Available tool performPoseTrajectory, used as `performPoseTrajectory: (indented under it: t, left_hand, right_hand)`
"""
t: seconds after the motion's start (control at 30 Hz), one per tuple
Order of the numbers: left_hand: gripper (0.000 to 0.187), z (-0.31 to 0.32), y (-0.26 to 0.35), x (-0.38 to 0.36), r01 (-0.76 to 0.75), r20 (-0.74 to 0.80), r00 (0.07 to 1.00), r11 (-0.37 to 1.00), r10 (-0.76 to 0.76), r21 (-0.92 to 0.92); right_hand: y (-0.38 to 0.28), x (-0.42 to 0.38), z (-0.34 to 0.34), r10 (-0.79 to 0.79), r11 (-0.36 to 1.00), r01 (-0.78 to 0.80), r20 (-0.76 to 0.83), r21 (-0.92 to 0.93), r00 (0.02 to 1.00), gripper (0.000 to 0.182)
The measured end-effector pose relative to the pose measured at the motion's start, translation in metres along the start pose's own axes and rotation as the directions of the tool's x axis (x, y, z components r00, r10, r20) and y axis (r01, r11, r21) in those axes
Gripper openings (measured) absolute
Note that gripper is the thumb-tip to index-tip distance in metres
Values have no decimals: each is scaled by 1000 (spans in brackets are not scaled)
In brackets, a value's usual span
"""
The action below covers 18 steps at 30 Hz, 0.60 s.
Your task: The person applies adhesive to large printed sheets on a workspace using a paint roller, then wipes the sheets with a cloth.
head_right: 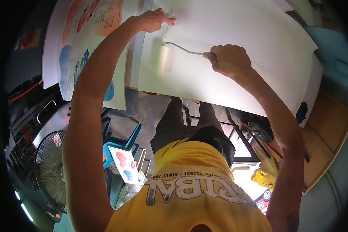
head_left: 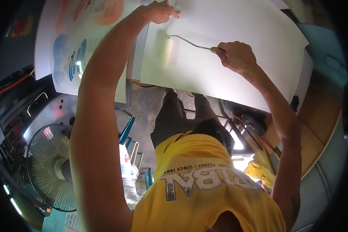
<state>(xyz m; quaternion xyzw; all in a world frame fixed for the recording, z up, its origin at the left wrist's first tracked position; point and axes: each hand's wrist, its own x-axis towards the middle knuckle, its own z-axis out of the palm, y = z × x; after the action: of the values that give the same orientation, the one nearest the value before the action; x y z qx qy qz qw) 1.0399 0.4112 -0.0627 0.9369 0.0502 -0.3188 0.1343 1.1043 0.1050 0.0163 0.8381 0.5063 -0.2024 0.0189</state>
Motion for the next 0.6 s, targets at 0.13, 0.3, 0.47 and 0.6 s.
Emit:
performPoseTrajectory:
  t: [0.13,0.3,0.47,0.6]
  left_hand:
    - [74,4,-16,4,-183,-52,981,982,185,44]
    - [71,-2,-8,-1,-59,-6,998,998,59,23]
    - [69,7,-20,13,-223,-50,972,968,230,117]
    - [76,11,-33,22,-271,-85,957,959,278,88]
  right_hand:
    - [1,9,-9,30,999,-29,-29,16,999,41]
    - [24,20,-29,62,998,-62,-1,-17,998,43]
    - [37,33,-14,70,997,-68,52,-24,996,42]
    - [77,7,-18,43,999,-44,103,0,994,41]
